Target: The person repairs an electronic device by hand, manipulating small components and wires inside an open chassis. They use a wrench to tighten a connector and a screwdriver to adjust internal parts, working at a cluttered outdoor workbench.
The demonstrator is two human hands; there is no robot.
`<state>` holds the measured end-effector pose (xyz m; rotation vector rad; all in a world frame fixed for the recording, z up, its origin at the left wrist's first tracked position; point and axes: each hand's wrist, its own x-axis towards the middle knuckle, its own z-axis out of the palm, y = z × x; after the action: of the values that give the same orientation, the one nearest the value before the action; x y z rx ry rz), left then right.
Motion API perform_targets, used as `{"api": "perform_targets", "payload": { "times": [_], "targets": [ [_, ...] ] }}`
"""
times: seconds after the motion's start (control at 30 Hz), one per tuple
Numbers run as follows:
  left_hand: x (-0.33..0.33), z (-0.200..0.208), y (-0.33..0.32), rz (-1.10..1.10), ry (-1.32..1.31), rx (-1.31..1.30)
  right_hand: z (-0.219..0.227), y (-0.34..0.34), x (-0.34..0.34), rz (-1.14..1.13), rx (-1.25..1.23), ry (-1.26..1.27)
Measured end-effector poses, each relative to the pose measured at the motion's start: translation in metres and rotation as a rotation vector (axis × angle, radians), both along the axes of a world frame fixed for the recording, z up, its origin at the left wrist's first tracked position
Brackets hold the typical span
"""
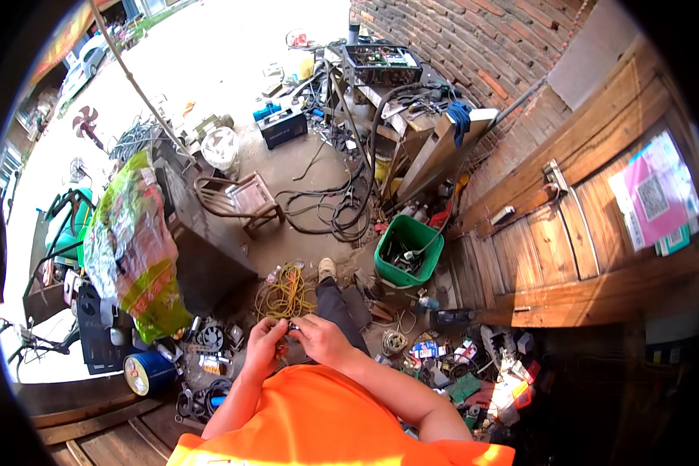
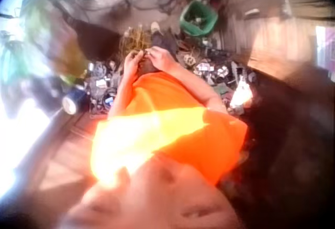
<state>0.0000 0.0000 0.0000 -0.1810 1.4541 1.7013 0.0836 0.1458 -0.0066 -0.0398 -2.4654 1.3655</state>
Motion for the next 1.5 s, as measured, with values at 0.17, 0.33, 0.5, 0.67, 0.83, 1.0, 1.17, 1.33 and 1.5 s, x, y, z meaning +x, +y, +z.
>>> {"api": "perform_targets", "payload": {
  "times": [0.17,0.33,0.5,0.67,0.83,1.0,1.17,1.33,1.5],
  "targets": [
    [-0.137,-0.009,0.077,0.067,0.124,-0.127,-0.014,0.075,-0.15,0.101,0.057,0.208],
    [-0.221,0.008,0.147,-0.015,0.205,-0.064,-0.011,0.153,-0.235,-0.003,-0.001,0.078],
    [-0.3,0.013,0.205,-0.096,0.173,-0.076,0.002,0.206,-0.3,-0.068,-0.021,0.101],
    [-0.37,0.005,0.273,-0.204,0.246,-0.088,-0.005,0.257,-0.357,-0.19,0.02,0.121],
    [-0.454,-0.013,0.335,-0.341,0.216,-0.029,-0.03,0.306,-0.425,-0.357,0.054,0.143],
    [-0.559,-0.033,0.407,-0.424,0.34,0.014,-0.04,0.366,-0.523,-0.429,0.137,0.189],
    [-0.668,-0.044,0.462,-0.532,0.464,0.029,-0.035,0.416,-0.619,-0.485,0.175,0.146],
    [-0.741,-0.017,0.523,-0.573,0.37,0.137,-0.017,0.47,-0.686,-0.564,0.193,0.161],
    [-0.801,-0.026,0.597,-0.531,0.341,0.146,-0.026,0.539,-0.749,-0.558,0.253,0.212]
  ]
}}
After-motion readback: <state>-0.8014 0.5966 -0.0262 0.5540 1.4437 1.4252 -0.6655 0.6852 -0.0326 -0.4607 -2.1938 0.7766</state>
